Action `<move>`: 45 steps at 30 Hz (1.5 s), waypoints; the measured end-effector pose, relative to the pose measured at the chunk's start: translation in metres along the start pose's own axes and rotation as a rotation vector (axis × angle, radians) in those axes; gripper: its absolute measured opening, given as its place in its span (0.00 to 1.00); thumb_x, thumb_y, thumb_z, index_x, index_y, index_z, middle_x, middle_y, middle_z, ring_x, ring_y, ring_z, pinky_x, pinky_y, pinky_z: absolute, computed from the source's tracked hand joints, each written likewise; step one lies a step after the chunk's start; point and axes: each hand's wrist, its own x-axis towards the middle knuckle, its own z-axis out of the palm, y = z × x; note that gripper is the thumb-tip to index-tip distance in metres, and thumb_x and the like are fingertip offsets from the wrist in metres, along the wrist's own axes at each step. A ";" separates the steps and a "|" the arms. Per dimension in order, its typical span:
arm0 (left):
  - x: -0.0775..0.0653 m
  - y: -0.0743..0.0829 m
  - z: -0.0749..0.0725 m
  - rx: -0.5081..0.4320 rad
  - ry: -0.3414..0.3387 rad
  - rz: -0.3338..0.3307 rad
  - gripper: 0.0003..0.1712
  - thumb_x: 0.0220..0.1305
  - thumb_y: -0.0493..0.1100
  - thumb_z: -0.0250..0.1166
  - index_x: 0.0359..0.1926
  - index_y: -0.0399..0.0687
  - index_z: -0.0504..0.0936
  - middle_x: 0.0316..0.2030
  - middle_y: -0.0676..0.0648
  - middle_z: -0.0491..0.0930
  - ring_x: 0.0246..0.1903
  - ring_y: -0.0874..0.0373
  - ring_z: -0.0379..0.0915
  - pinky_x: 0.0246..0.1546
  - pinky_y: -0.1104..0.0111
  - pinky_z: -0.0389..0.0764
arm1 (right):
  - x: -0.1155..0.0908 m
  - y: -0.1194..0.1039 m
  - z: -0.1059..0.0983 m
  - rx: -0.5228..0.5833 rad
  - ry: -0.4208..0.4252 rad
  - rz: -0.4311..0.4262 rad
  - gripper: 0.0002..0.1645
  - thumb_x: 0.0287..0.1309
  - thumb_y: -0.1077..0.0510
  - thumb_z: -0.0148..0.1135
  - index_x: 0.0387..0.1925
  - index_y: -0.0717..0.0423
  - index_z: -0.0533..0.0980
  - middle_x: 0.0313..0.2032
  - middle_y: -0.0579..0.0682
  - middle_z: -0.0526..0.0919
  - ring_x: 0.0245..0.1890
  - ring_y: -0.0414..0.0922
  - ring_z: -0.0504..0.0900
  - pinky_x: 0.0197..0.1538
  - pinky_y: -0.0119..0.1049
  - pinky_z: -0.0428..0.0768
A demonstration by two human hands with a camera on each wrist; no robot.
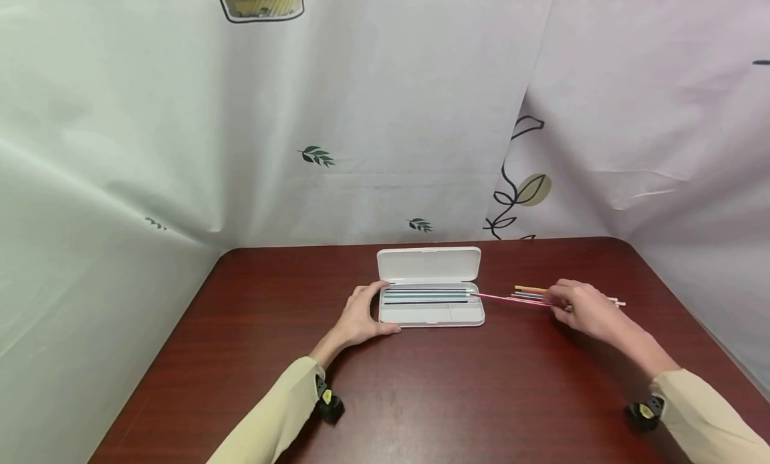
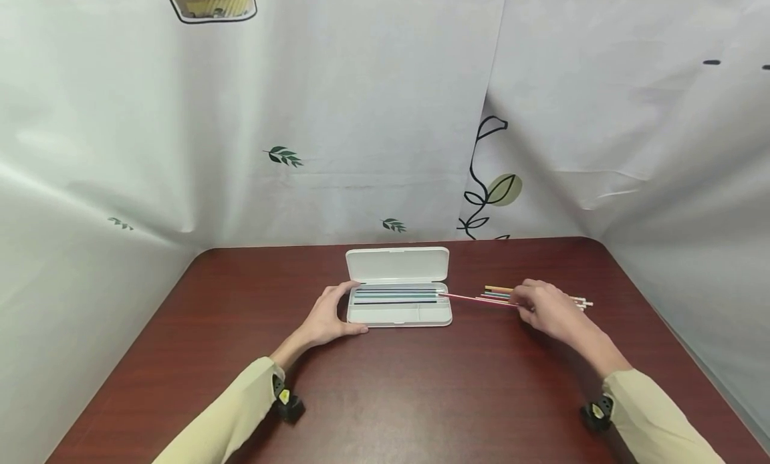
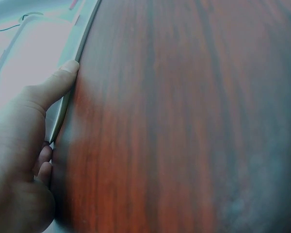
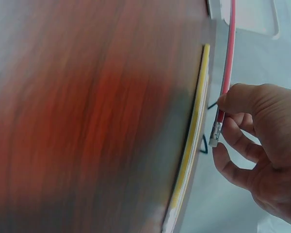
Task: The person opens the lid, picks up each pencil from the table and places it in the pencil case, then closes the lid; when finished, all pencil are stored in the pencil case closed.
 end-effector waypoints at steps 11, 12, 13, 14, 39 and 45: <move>0.000 0.000 0.000 0.005 -0.007 -0.006 0.52 0.41 0.52 0.84 0.68 0.54 0.70 0.58 0.43 0.73 0.60 0.43 0.63 0.57 0.47 0.67 | 0.025 -0.015 0.012 0.061 0.003 -0.068 0.16 0.43 0.73 0.71 0.32 0.53 0.82 0.29 0.42 0.76 0.27 0.36 0.72 0.29 0.37 0.74; 0.000 0.000 0.000 0.005 -0.008 -0.007 0.52 0.41 0.52 0.84 0.68 0.54 0.70 0.58 0.43 0.73 0.60 0.43 0.64 0.57 0.47 0.67 | 0.028 -0.016 0.014 0.065 0.002 -0.072 0.15 0.43 0.73 0.71 0.32 0.53 0.82 0.29 0.42 0.76 0.27 0.36 0.73 0.29 0.37 0.74; 0.000 0.000 0.000 0.003 -0.008 -0.008 0.52 0.41 0.52 0.83 0.68 0.54 0.70 0.58 0.43 0.73 0.60 0.44 0.64 0.57 0.47 0.66 | 0.030 -0.018 0.015 0.068 0.002 -0.075 0.15 0.44 0.73 0.70 0.32 0.53 0.82 0.29 0.42 0.76 0.27 0.36 0.73 0.29 0.37 0.74; 0.000 0.000 0.000 0.000 -0.007 -0.008 0.52 0.41 0.52 0.84 0.68 0.54 0.70 0.58 0.43 0.73 0.60 0.44 0.64 0.57 0.46 0.66 | 0.032 -0.019 0.016 0.070 0.002 -0.079 0.15 0.44 0.73 0.70 0.32 0.53 0.82 0.29 0.41 0.76 0.27 0.36 0.73 0.29 0.37 0.74; -0.001 0.001 0.000 0.003 0.008 0.032 0.51 0.42 0.52 0.83 0.68 0.50 0.70 0.56 0.41 0.73 0.58 0.42 0.65 0.53 0.45 0.68 | 0.079 -0.061 0.034 0.099 -0.065 -0.100 0.14 0.48 0.72 0.69 0.33 0.52 0.83 0.31 0.41 0.77 0.31 0.42 0.74 0.33 0.41 0.75; -0.001 0.001 0.000 -0.007 -0.001 0.007 0.52 0.42 0.53 0.83 0.69 0.52 0.70 0.57 0.41 0.72 0.58 0.42 0.64 0.55 0.45 0.67 | 0.088 -0.067 0.040 0.101 -0.072 -0.120 0.12 0.49 0.71 0.70 0.33 0.53 0.83 0.32 0.43 0.78 0.32 0.43 0.76 0.33 0.41 0.76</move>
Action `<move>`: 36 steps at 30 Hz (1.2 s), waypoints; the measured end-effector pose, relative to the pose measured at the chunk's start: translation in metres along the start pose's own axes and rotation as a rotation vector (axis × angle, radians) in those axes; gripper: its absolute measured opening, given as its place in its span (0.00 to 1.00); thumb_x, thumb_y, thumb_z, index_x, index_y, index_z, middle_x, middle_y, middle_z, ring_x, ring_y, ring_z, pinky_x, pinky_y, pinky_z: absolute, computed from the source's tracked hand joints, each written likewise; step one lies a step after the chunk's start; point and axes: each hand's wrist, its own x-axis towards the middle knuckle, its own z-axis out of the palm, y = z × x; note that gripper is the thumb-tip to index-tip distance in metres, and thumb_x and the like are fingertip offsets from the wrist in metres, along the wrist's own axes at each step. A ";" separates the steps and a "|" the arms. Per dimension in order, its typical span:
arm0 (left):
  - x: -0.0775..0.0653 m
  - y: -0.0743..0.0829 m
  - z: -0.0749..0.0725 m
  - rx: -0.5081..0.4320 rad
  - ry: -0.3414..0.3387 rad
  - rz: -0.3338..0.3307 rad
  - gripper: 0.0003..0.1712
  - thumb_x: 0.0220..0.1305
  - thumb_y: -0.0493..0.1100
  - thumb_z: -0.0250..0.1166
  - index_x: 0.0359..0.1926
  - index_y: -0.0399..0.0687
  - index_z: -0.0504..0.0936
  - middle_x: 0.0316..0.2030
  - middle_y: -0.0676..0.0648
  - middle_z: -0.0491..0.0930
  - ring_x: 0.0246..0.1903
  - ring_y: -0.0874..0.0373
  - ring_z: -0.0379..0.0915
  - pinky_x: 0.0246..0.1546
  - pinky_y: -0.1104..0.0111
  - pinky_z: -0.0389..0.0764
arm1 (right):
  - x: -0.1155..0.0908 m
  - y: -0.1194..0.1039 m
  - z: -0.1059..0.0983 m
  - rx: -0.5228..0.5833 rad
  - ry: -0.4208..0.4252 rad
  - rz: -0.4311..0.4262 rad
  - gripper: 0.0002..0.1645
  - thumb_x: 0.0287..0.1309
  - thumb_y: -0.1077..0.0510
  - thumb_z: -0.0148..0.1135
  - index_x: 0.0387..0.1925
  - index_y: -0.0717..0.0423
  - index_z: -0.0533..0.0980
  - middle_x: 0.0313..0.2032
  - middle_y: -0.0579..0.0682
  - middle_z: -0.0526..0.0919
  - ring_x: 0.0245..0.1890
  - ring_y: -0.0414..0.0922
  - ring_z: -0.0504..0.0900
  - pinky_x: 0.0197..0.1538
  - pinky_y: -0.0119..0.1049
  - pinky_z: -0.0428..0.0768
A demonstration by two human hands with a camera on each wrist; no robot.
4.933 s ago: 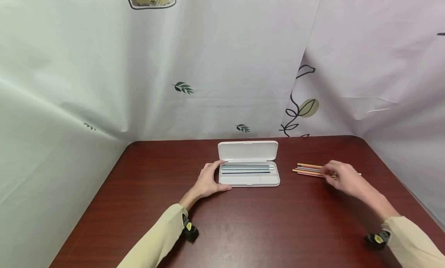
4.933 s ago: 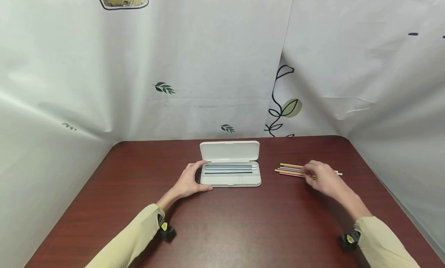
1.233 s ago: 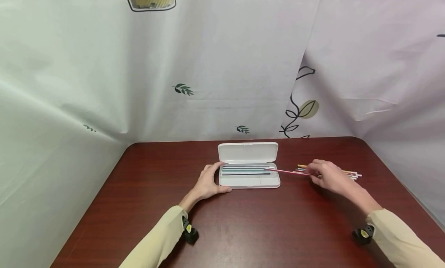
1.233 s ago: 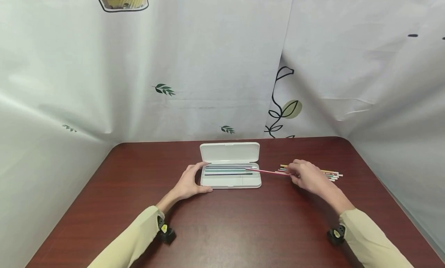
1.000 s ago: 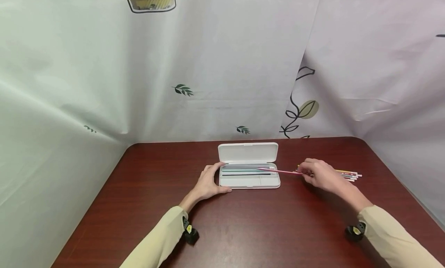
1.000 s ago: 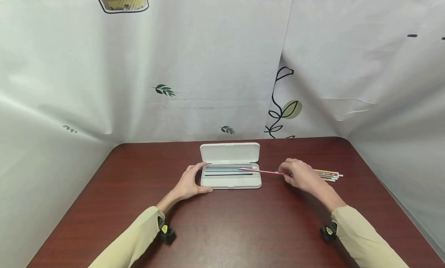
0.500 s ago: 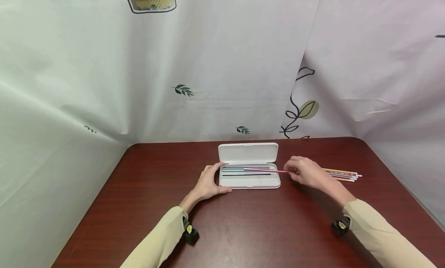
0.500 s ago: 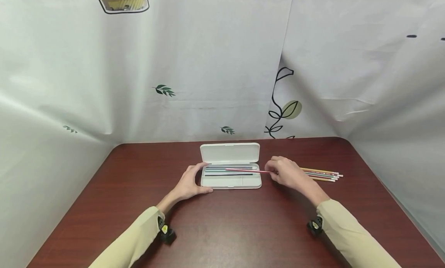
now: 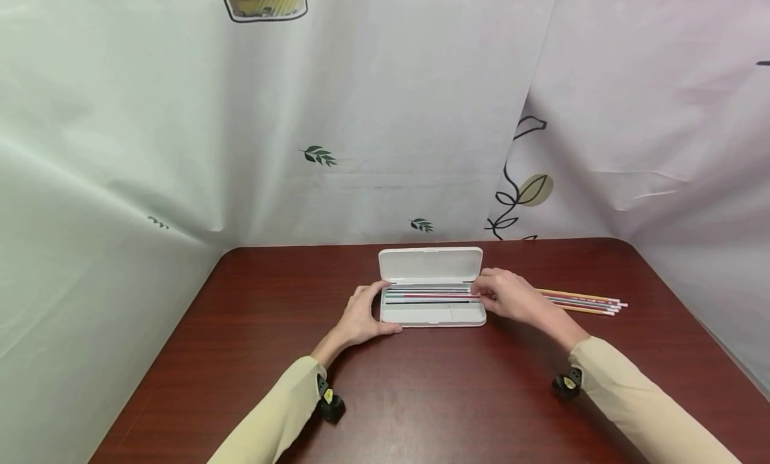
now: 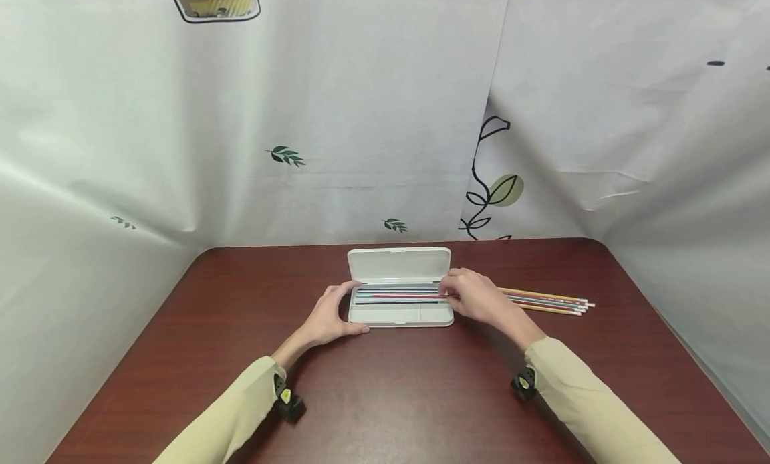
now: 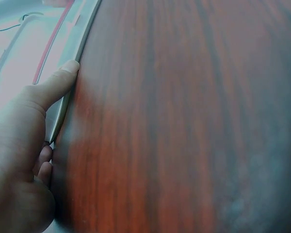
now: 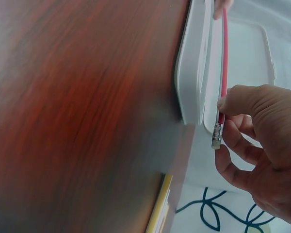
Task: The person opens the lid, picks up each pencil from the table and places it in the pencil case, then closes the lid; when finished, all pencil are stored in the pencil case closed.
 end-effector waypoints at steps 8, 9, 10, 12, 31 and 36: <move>0.001 0.001 -0.001 -0.007 -0.012 -0.022 0.52 0.42 0.53 0.84 0.69 0.54 0.70 0.58 0.41 0.72 0.59 0.43 0.64 0.56 0.46 0.67 | 0.010 -0.005 0.006 0.014 -0.012 -0.022 0.12 0.48 0.72 0.69 0.32 0.54 0.83 0.31 0.43 0.77 0.32 0.43 0.75 0.34 0.41 0.76; 0.001 0.001 -0.001 -0.004 -0.011 -0.018 0.52 0.42 0.53 0.84 0.69 0.53 0.70 0.58 0.41 0.72 0.59 0.43 0.64 0.55 0.46 0.68 | 0.012 -0.006 0.007 0.015 -0.016 -0.022 0.11 0.48 0.72 0.69 0.32 0.54 0.83 0.31 0.43 0.77 0.32 0.43 0.75 0.34 0.41 0.76; 0.000 0.000 -0.001 -0.002 -0.013 -0.018 0.52 0.42 0.53 0.84 0.69 0.54 0.70 0.58 0.41 0.72 0.59 0.43 0.64 0.55 0.46 0.68 | 0.013 -0.007 0.008 0.016 -0.021 -0.021 0.11 0.49 0.72 0.69 0.32 0.55 0.83 0.31 0.43 0.77 0.32 0.43 0.76 0.34 0.41 0.77; 0.000 0.000 -0.001 0.001 -0.016 -0.019 0.52 0.42 0.53 0.83 0.69 0.54 0.70 0.58 0.42 0.72 0.59 0.43 0.64 0.56 0.47 0.67 | 0.016 -0.008 0.010 0.016 -0.029 -0.017 0.11 0.49 0.72 0.70 0.33 0.55 0.83 0.31 0.43 0.77 0.32 0.43 0.76 0.34 0.41 0.77; -0.001 0.000 0.000 0.015 -0.004 0.000 0.52 0.42 0.53 0.83 0.69 0.52 0.70 0.57 0.41 0.73 0.58 0.43 0.64 0.55 0.46 0.68 | 0.026 -0.014 0.019 -0.014 -0.050 -0.014 0.09 0.51 0.70 0.69 0.31 0.53 0.84 0.32 0.43 0.78 0.31 0.42 0.78 0.36 0.41 0.78; -0.001 0.000 0.000 0.009 0.005 0.011 0.52 0.42 0.52 0.83 0.69 0.51 0.70 0.58 0.40 0.72 0.58 0.42 0.65 0.54 0.45 0.69 | 0.011 -0.003 0.008 -0.027 0.023 0.021 0.10 0.50 0.71 0.69 0.31 0.54 0.83 0.31 0.43 0.77 0.32 0.45 0.76 0.36 0.43 0.77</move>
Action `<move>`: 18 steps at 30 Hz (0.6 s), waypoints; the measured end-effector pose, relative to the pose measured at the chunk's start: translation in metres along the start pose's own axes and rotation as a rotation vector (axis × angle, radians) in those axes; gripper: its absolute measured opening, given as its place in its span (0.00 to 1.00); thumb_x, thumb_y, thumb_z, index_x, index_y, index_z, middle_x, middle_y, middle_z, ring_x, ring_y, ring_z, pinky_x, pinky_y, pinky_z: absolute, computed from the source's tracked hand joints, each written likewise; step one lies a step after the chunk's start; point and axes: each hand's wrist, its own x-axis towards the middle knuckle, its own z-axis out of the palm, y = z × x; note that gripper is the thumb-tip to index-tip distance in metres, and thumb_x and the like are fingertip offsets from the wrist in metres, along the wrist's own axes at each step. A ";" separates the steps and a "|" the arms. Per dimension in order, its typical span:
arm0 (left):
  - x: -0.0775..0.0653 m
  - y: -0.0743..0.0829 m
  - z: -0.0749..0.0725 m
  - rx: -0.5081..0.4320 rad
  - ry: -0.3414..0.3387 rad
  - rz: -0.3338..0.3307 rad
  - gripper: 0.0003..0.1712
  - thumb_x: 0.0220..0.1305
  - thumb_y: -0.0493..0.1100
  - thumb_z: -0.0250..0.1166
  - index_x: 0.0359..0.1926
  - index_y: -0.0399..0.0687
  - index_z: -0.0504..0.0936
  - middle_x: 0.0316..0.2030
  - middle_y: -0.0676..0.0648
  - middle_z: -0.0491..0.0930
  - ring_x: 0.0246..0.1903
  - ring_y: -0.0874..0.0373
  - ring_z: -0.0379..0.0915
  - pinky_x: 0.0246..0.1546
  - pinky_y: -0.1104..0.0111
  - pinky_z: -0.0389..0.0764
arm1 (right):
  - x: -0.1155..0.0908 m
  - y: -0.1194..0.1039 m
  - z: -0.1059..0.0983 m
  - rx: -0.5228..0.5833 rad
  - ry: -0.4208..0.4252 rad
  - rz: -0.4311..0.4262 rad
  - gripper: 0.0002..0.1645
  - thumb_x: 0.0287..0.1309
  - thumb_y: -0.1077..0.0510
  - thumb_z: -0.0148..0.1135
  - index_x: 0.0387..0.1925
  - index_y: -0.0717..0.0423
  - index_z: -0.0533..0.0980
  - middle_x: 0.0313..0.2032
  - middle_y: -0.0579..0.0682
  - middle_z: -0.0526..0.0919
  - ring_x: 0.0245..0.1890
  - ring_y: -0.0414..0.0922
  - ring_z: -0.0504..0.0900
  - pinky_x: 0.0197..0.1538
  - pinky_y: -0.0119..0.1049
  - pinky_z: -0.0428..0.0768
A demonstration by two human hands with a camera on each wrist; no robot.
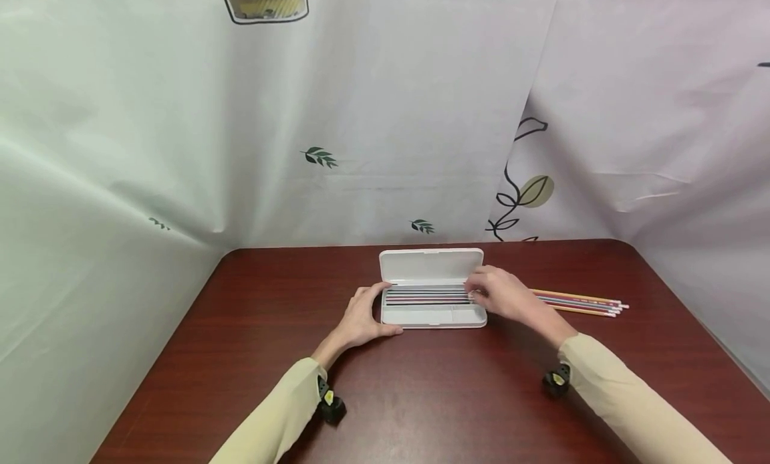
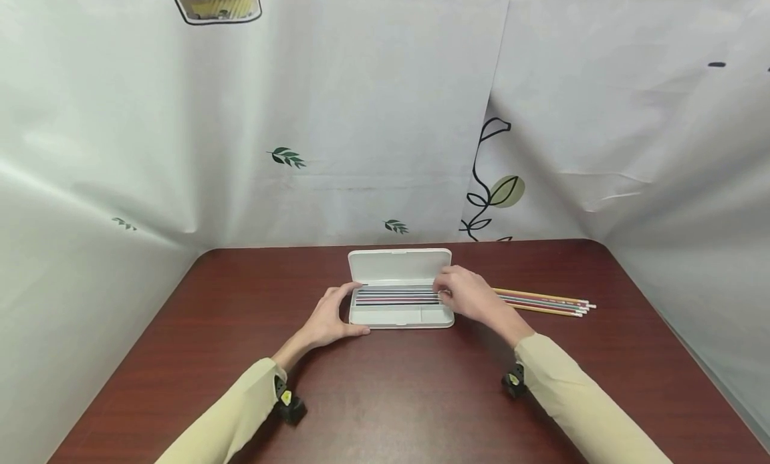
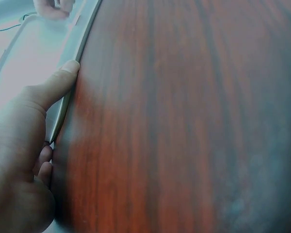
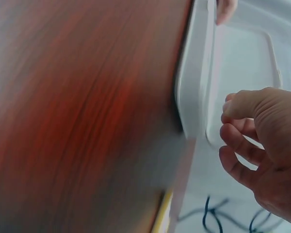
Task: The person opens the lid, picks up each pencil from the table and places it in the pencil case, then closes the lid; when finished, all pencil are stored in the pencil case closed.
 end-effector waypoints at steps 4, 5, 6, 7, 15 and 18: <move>0.001 0.000 -0.001 -0.008 -0.008 -0.010 0.52 0.41 0.53 0.83 0.68 0.51 0.70 0.58 0.40 0.72 0.59 0.42 0.65 0.55 0.45 0.68 | -0.023 0.018 -0.016 -0.006 0.067 0.021 0.11 0.49 0.72 0.70 0.32 0.55 0.83 0.32 0.44 0.79 0.33 0.46 0.78 0.37 0.45 0.77; 0.001 0.000 -0.001 -0.007 -0.009 -0.011 0.52 0.41 0.53 0.84 0.68 0.51 0.70 0.58 0.41 0.72 0.59 0.42 0.65 0.55 0.45 0.68 | -0.030 0.023 -0.020 -0.008 0.087 0.021 0.12 0.48 0.72 0.71 0.32 0.55 0.83 0.32 0.45 0.79 0.32 0.45 0.78 0.36 0.45 0.78; 0.002 -0.001 -0.001 -0.005 -0.011 -0.011 0.52 0.41 0.53 0.83 0.68 0.52 0.70 0.58 0.41 0.73 0.59 0.42 0.64 0.55 0.45 0.68 | -0.038 0.029 -0.023 -0.013 0.108 0.018 0.12 0.46 0.73 0.71 0.31 0.55 0.83 0.32 0.45 0.80 0.31 0.45 0.79 0.35 0.46 0.78; 0.002 -0.001 -0.001 0.000 -0.011 -0.010 0.52 0.41 0.53 0.83 0.68 0.52 0.70 0.58 0.42 0.73 0.59 0.43 0.64 0.55 0.46 0.67 | -0.046 0.034 -0.027 -0.021 0.126 0.018 0.13 0.45 0.73 0.72 0.31 0.56 0.83 0.32 0.45 0.80 0.30 0.45 0.79 0.34 0.45 0.78; 0.003 -0.003 0.001 0.010 -0.003 -0.007 0.52 0.40 0.53 0.83 0.68 0.54 0.71 0.58 0.45 0.74 0.60 0.45 0.64 0.58 0.48 0.65 | -0.111 0.068 -0.046 -0.109 0.150 0.067 0.17 0.36 0.74 0.75 0.28 0.53 0.81 0.29 0.41 0.78 0.26 0.38 0.73 0.29 0.41 0.74; 0.003 -0.004 0.002 0.007 0.002 -0.003 0.52 0.40 0.53 0.84 0.68 0.54 0.71 0.57 0.45 0.74 0.60 0.45 0.64 0.57 0.48 0.66 | -0.129 0.076 -0.051 -0.138 0.146 0.101 0.19 0.35 0.74 0.75 0.28 0.53 0.81 0.30 0.41 0.78 0.26 0.39 0.73 0.29 0.41 0.74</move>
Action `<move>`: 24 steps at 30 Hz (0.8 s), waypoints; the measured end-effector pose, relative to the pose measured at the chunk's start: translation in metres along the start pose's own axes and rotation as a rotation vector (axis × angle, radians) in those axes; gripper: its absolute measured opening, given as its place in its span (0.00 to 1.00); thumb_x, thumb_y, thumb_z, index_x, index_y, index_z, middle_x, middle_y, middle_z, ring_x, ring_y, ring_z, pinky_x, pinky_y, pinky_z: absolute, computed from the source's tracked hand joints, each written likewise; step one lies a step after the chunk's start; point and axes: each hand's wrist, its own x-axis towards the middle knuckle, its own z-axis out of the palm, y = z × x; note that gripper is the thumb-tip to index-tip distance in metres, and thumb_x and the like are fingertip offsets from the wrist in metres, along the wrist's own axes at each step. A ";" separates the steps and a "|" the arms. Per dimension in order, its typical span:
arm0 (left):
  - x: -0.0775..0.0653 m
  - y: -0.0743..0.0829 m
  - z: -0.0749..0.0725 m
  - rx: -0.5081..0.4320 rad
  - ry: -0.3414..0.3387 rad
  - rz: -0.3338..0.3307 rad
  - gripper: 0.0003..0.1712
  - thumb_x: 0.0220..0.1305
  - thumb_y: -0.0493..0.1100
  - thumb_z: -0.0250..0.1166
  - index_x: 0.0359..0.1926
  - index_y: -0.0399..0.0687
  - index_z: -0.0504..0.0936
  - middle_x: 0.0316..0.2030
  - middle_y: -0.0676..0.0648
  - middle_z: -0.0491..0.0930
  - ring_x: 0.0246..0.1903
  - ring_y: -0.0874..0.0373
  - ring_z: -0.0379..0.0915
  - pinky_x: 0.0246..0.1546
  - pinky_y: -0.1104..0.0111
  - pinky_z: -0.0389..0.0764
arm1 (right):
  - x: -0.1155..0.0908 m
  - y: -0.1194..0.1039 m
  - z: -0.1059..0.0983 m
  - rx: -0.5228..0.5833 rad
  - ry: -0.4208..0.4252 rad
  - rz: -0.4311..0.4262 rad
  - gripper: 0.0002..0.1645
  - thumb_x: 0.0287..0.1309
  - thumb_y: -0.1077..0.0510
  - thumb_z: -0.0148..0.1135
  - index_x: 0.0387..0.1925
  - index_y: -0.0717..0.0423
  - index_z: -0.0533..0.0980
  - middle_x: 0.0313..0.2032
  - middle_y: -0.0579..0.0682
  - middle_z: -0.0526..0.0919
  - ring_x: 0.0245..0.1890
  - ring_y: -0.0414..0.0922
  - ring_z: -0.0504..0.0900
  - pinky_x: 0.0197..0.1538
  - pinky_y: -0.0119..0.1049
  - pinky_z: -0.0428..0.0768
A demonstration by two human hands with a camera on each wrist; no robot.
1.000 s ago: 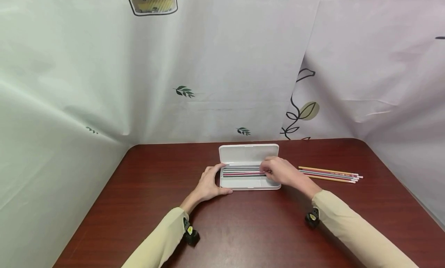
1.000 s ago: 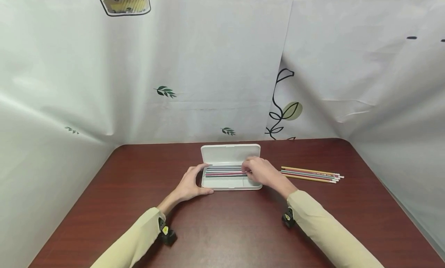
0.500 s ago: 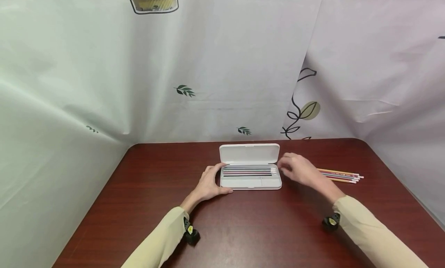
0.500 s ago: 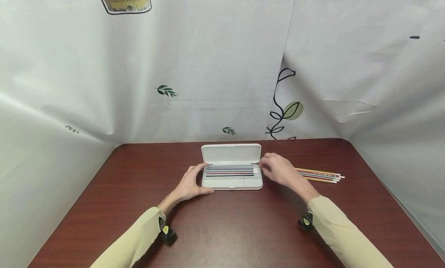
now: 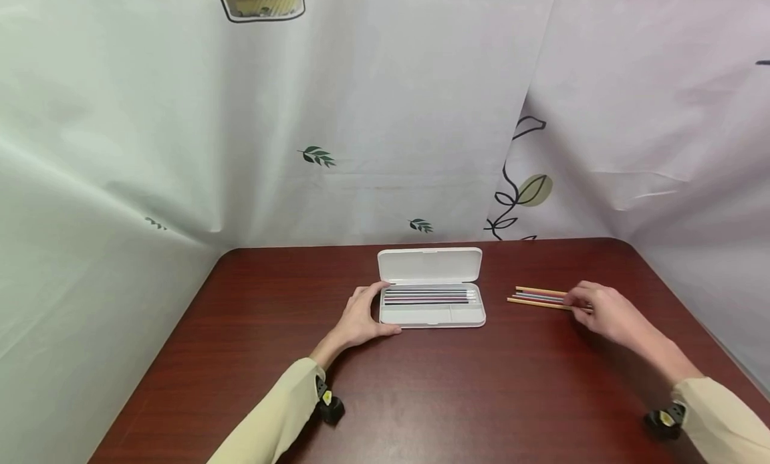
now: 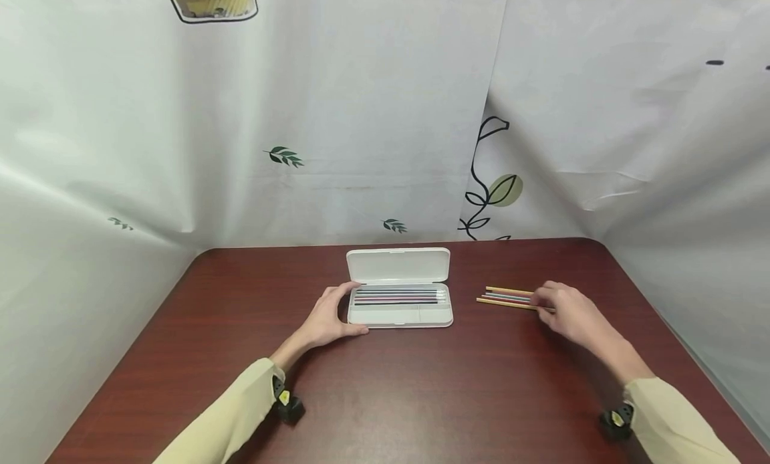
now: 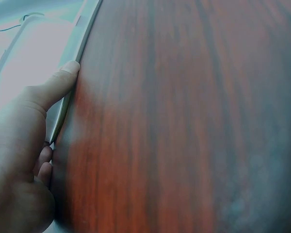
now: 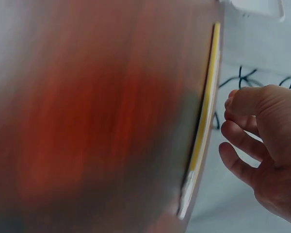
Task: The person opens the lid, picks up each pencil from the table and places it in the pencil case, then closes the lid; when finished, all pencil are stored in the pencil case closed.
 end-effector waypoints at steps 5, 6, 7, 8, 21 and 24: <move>0.000 0.000 0.000 0.004 -0.008 -0.008 0.52 0.40 0.53 0.83 0.68 0.55 0.70 0.57 0.45 0.74 0.59 0.46 0.64 0.57 0.48 0.65 | -0.018 0.011 -0.007 -0.039 -0.012 0.049 0.18 0.35 0.73 0.76 0.29 0.53 0.81 0.31 0.43 0.78 0.28 0.43 0.77 0.30 0.43 0.76; 0.000 0.000 0.000 0.003 -0.008 -0.010 0.52 0.40 0.53 0.83 0.68 0.55 0.70 0.57 0.45 0.74 0.59 0.46 0.64 0.57 0.48 0.65 | -0.021 0.013 -0.008 -0.043 -0.011 0.056 0.18 0.35 0.73 0.76 0.29 0.53 0.81 0.31 0.43 0.78 0.28 0.44 0.78 0.30 0.43 0.76; 0.000 0.000 0.000 0.004 -0.009 -0.012 0.52 0.41 0.54 0.83 0.68 0.55 0.70 0.57 0.45 0.74 0.59 0.46 0.64 0.57 0.48 0.65 | -0.023 0.014 -0.009 -0.044 -0.012 0.062 0.18 0.35 0.73 0.76 0.29 0.53 0.81 0.31 0.44 0.78 0.28 0.45 0.78 0.30 0.44 0.76; -0.001 0.000 0.000 0.003 -0.008 -0.013 0.52 0.41 0.54 0.83 0.68 0.55 0.70 0.57 0.45 0.74 0.59 0.46 0.64 0.57 0.48 0.65 | -0.025 0.015 -0.009 -0.049 -0.011 0.068 0.18 0.35 0.73 0.76 0.29 0.53 0.81 0.31 0.44 0.78 0.29 0.47 0.79 0.30 0.45 0.76; -0.001 0.002 0.000 0.007 -0.009 -0.017 0.52 0.40 0.53 0.83 0.68 0.55 0.70 0.57 0.44 0.73 0.59 0.45 0.64 0.57 0.47 0.66 | -0.031 0.022 -0.008 -0.046 -0.032 0.087 0.17 0.36 0.73 0.76 0.31 0.55 0.82 0.33 0.47 0.80 0.30 0.49 0.80 0.31 0.46 0.77; -0.001 0.002 -0.001 0.009 -0.011 -0.022 0.52 0.41 0.53 0.83 0.68 0.55 0.70 0.57 0.43 0.73 0.59 0.44 0.64 0.57 0.47 0.66 | -0.030 0.022 -0.007 -0.041 -0.049 0.090 0.17 0.37 0.73 0.76 0.31 0.55 0.82 0.33 0.46 0.80 0.30 0.49 0.80 0.32 0.46 0.78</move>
